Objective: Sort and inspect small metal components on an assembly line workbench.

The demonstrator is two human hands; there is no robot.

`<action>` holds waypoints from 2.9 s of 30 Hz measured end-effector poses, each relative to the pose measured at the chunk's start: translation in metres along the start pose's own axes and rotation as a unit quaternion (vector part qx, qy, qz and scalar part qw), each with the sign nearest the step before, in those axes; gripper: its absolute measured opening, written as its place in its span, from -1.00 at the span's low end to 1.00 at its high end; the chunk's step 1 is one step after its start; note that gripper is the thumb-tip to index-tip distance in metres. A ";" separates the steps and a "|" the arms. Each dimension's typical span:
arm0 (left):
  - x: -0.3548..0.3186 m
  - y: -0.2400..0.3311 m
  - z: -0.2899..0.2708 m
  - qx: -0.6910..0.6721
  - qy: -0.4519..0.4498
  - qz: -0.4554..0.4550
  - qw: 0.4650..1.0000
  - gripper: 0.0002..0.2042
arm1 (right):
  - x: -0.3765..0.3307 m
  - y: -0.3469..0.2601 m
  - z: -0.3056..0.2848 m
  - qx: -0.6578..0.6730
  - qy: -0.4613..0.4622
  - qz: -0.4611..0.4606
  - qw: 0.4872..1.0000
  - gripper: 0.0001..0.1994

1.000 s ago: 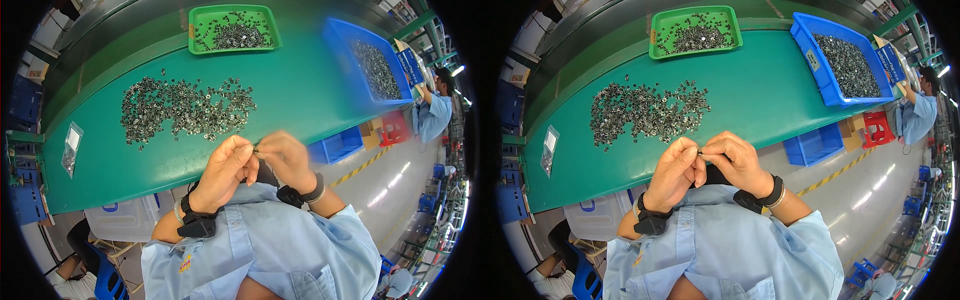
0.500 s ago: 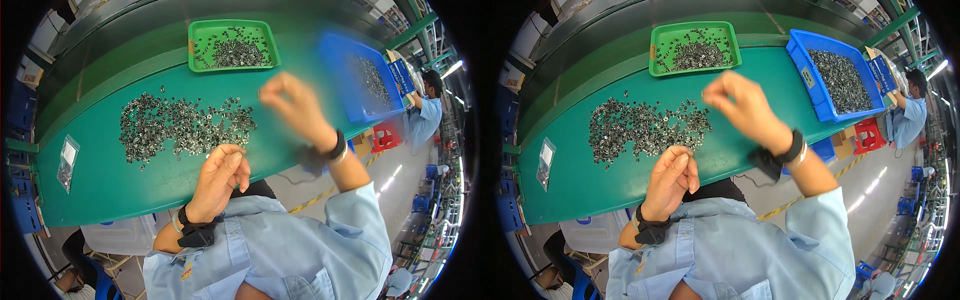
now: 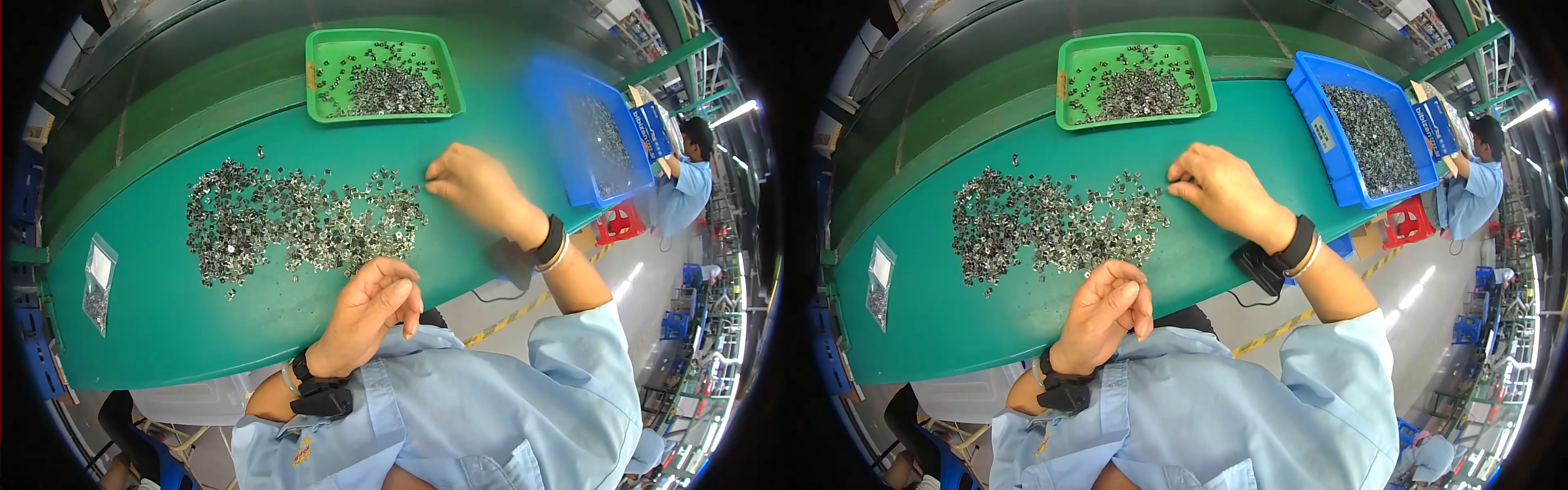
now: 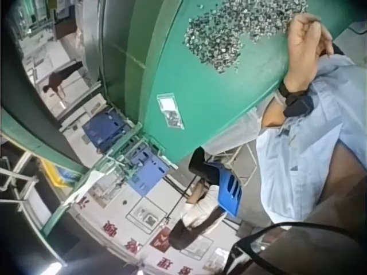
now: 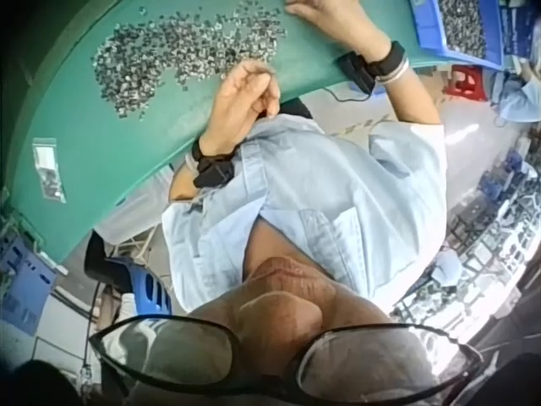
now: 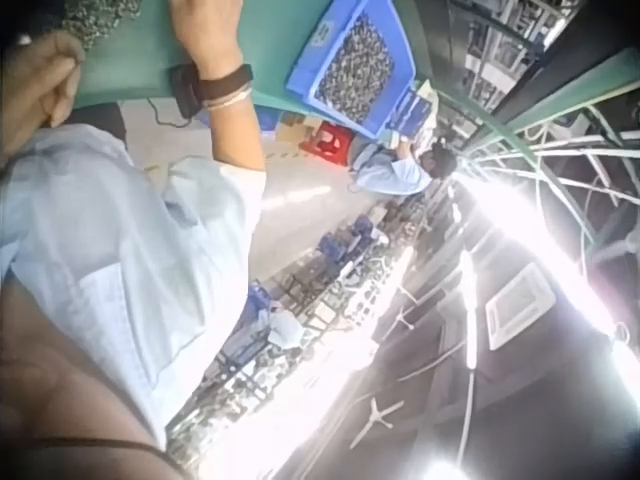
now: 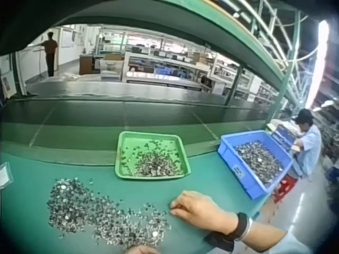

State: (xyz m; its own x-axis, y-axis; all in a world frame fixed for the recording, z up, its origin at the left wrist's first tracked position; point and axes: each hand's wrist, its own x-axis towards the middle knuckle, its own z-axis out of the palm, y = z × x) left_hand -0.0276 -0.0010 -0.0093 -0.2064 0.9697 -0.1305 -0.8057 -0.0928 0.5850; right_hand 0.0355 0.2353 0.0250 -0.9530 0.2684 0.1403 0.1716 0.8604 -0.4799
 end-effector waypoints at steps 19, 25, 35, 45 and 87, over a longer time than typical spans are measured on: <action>0.000 0.000 0.001 -0.015 0.010 0.008 1.000 -0.85 | -0.011 -0.018 0.006 0.076 0.023 0.014 0.997 -0.85; 0.000 0.000 0.002 -0.014 0.018 0.023 0.999 -0.84 | -0.029 -0.044 0.003 0.231 0.013 -0.001 0.973 -0.86; 0.000 -0.004 0.016 0.048 0.067 0.048 0.995 -0.79 | -0.057 -0.064 0.013 0.157 0.078 -0.141 0.974 -0.78; -0.006 -0.006 0.015 0.046 0.058 0.035 0.997 -0.84 | -0.074 -0.071 0.015 0.155 0.092 -0.145 0.973 -0.78; -0.005 -0.014 0.029 0.081 0.057 0.008 0.995 -0.85 | -0.104 -0.062 0.033 0.204 0.172 -0.139 0.954 -0.83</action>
State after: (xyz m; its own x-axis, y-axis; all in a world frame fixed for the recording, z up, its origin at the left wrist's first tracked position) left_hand 0.0010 0.0020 0.0068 -0.2869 0.9357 -0.2052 -0.7033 -0.0603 0.7084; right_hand 0.1156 0.1401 0.0111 -0.7971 0.2406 0.5539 -0.2546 0.6978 -0.6695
